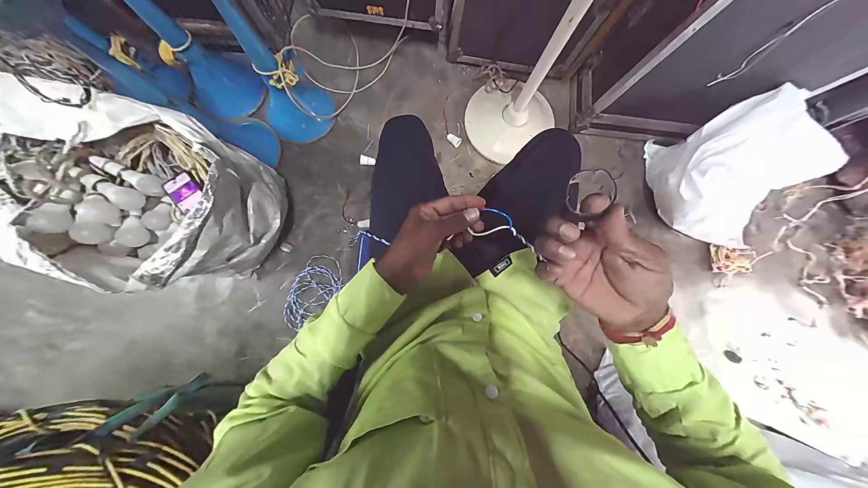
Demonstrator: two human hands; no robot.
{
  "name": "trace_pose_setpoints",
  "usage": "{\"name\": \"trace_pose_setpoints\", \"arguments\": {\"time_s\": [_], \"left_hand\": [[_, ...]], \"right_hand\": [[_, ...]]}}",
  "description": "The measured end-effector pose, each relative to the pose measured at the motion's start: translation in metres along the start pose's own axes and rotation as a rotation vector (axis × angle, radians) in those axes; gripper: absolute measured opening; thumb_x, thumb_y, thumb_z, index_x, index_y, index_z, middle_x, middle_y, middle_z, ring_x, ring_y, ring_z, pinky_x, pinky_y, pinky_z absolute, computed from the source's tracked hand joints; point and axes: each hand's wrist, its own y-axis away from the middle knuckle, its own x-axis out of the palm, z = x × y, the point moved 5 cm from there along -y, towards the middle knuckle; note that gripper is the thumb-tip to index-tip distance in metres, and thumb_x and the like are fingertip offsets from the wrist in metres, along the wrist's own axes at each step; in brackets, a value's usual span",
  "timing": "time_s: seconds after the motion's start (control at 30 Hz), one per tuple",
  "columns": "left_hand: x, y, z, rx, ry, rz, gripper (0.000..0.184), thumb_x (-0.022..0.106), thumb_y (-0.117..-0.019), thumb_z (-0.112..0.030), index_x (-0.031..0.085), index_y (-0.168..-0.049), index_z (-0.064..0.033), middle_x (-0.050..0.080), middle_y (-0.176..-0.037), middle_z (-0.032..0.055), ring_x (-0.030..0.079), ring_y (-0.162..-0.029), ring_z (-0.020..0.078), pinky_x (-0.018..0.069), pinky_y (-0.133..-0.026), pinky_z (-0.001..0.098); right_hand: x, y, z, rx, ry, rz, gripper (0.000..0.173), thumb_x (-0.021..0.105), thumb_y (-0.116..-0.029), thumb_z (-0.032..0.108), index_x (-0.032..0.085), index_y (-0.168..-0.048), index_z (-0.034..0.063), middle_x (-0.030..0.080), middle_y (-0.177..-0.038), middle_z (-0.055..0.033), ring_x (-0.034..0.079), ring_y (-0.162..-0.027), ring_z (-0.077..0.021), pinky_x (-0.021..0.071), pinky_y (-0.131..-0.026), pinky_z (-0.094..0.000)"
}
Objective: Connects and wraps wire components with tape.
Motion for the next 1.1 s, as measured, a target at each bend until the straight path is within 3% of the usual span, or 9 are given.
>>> {"name": "trace_pose_setpoints", "arguments": {"time_s": [0.13,0.23,0.33,0.5,0.57,0.7,0.77,0.9,1.1], "left_hand": [[0.005,-0.001,-0.002,-0.016,0.129,0.063,0.024,0.050,-0.1047,-0.010,0.070,-0.117,-0.0089,0.068,-0.091,0.0011,0.063,-0.076,0.0071,0.0536,-0.067,0.0202],[0.007,-0.004,-0.010,0.009,0.170,0.150,0.025,0.050,-0.1009,-0.010,0.071,-0.114,-0.0051,0.069,-0.096,0.0017,0.063,-0.083,0.0085,0.0536,-0.074,0.0230],[0.011,0.000,-0.018,0.089,0.078,0.149,0.022,0.054,-0.1006,-0.012,0.074,-0.108,-0.0052,0.070,-0.093,-0.0008,0.062,-0.079,0.0044,0.0517,-0.071,0.0202],[0.027,0.018,-0.027,0.230,-0.032,0.155,0.016,0.062,-0.0996,-0.008,0.075,-0.107,-0.0032,0.074,-0.098,0.0014,0.067,-0.086,0.0044,0.0564,-0.078,0.0213],[0.032,0.025,-0.031,0.260,-0.035,0.176,0.015,0.062,-0.0986,-0.004,0.074,-0.106,0.0008,0.073,-0.097,0.0054,0.067,-0.083,0.0070,0.0573,-0.073,0.0214],[0.038,0.031,-0.037,0.263,-0.094,0.165,0.015,0.063,-0.0987,-0.005,0.075,-0.102,0.0024,0.070,-0.100,0.0071,0.065,-0.084,0.0088,0.0565,-0.072,0.0219],[0.038,0.027,-0.037,0.267,-0.111,0.139,0.015,0.065,-0.0987,-0.008,0.076,-0.102,0.0015,0.071,-0.104,0.0066,0.066,-0.091,0.0101,0.0579,-0.078,0.0246],[0.039,0.027,-0.037,0.271,-0.144,0.128,0.014,0.068,-0.0959,-0.006,0.076,-0.105,0.0008,0.070,-0.106,0.0072,0.066,-0.091,0.0124,0.0582,-0.076,0.0256],[0.039,0.022,-0.036,0.377,-0.290,0.036,0.016,0.073,-0.0903,-0.001,0.077,-0.106,0.0002,0.070,-0.102,0.0068,0.065,-0.082,0.0095,0.0556,-0.068,0.0217]], "right_hand": [[0.004,0.000,-0.004,0.044,-0.113,0.048,0.028,0.052,-0.1023,0.040,0.069,-0.112,0.0210,0.065,-0.099,-0.0038,0.065,-0.088,-0.0193,0.0564,-0.075,-0.0349],[0.004,-0.002,-0.006,0.064,-0.131,0.031,0.041,0.046,-0.1025,0.052,0.071,-0.102,0.0182,0.066,-0.097,-0.0041,0.066,-0.087,-0.0194,0.0566,-0.074,-0.0357],[0.006,-0.003,-0.007,0.085,-0.145,0.037,0.044,0.044,-0.1037,0.054,0.069,-0.097,0.0171,0.065,-0.093,-0.0041,0.065,-0.085,-0.0189,0.0561,-0.073,-0.0351],[0.007,-0.003,-0.012,0.102,-0.173,0.039,0.034,0.050,-0.1028,0.045,0.069,-0.104,0.0165,0.064,-0.088,-0.0025,0.065,-0.081,-0.0172,0.0559,-0.075,-0.0355],[0.005,-0.002,-0.014,0.089,-0.117,0.029,0.031,0.051,-0.1027,0.043,0.068,-0.107,0.0174,0.064,-0.086,-0.0012,0.064,-0.080,-0.0162,0.0564,-0.077,-0.0363],[0.004,0.000,-0.010,-0.042,0.188,0.021,0.029,0.054,-0.1021,0.039,0.072,-0.108,0.0163,0.072,-0.098,-0.0034,0.071,-0.091,-0.0184,0.0608,-0.085,-0.0404],[0.006,0.000,-0.006,-0.135,0.366,0.049,0.028,0.054,-0.1038,0.036,0.072,-0.109,0.0152,0.072,-0.102,-0.0037,0.071,-0.094,-0.0186,0.0607,-0.086,-0.0377],[0.010,0.003,0.004,-0.251,0.796,0.131,0.029,0.053,-0.1067,0.038,0.071,-0.118,0.0196,0.069,-0.116,0.0037,0.065,-0.107,-0.0122,0.0573,-0.093,-0.0325],[0.016,0.002,0.007,-0.348,1.254,0.215,0.018,0.056,-0.1059,0.017,0.073,-0.107,0.0118,0.065,-0.122,-0.0011,0.063,-0.111,-0.0095,0.0564,-0.093,-0.0273]]}}
